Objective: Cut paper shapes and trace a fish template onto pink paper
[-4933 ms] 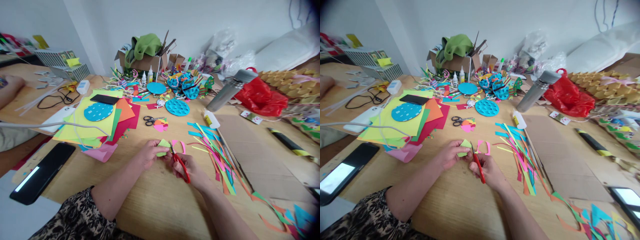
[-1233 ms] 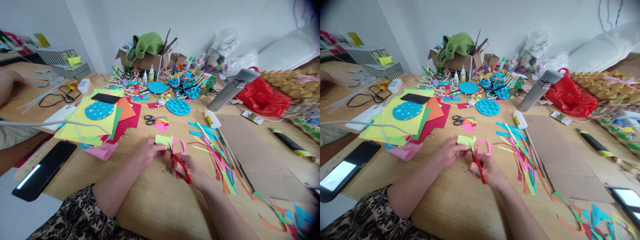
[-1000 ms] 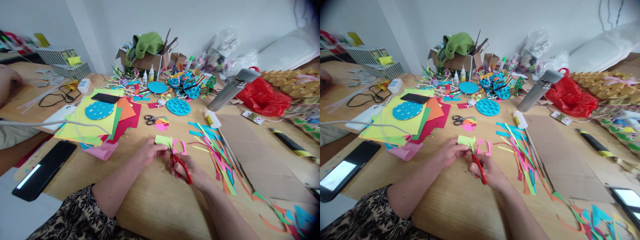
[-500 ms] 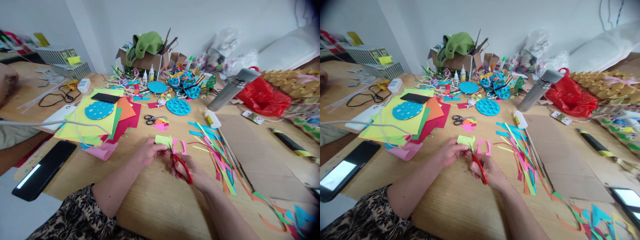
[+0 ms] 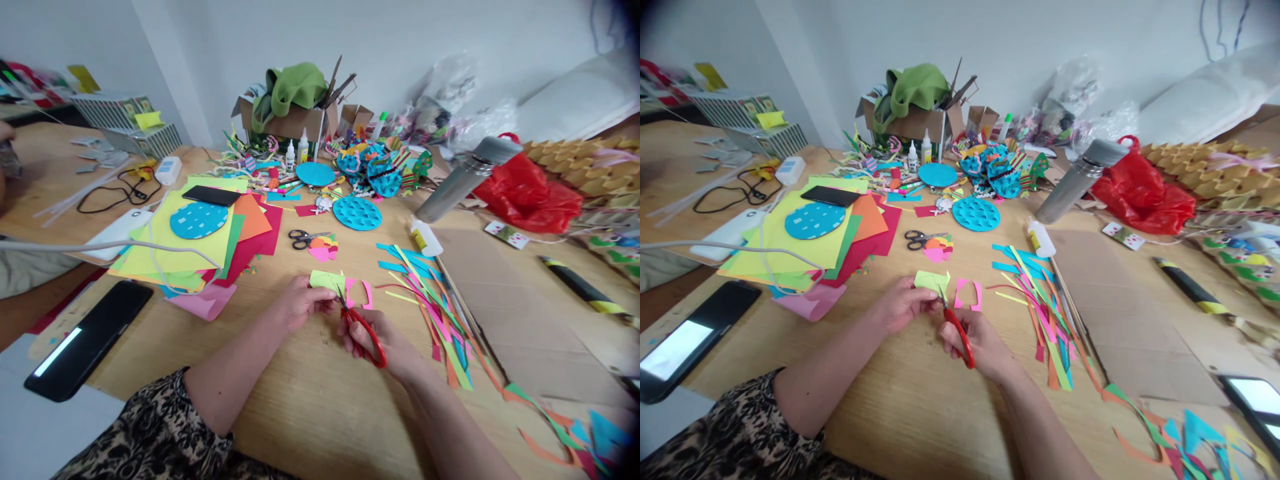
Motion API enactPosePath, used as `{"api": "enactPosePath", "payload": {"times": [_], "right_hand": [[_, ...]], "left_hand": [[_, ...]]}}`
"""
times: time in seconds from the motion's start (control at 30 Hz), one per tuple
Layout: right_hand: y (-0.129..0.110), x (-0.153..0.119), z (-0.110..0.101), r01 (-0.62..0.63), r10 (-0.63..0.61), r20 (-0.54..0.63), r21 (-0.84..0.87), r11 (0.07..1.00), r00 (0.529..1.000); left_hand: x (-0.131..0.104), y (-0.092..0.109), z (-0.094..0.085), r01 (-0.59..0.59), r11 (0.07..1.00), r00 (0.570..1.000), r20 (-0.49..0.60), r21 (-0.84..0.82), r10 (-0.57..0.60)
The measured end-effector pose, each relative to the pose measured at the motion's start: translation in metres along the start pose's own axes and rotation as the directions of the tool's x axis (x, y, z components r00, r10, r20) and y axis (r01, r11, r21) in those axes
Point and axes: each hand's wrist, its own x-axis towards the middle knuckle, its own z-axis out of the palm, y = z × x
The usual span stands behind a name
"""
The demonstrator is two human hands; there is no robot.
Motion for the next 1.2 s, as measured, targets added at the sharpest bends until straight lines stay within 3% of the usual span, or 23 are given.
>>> {"api": "enactPosePath", "payload": {"times": [1.2], "right_hand": [[-0.0036, -0.0008, -0.0002, -0.017, 0.017, -0.015, -0.033, 0.999, 1.0]], "left_hand": [[0.0016, 0.0002, -0.0001, 0.015, 1.0, 1.0, 0.01, -0.019, -0.015]]}}
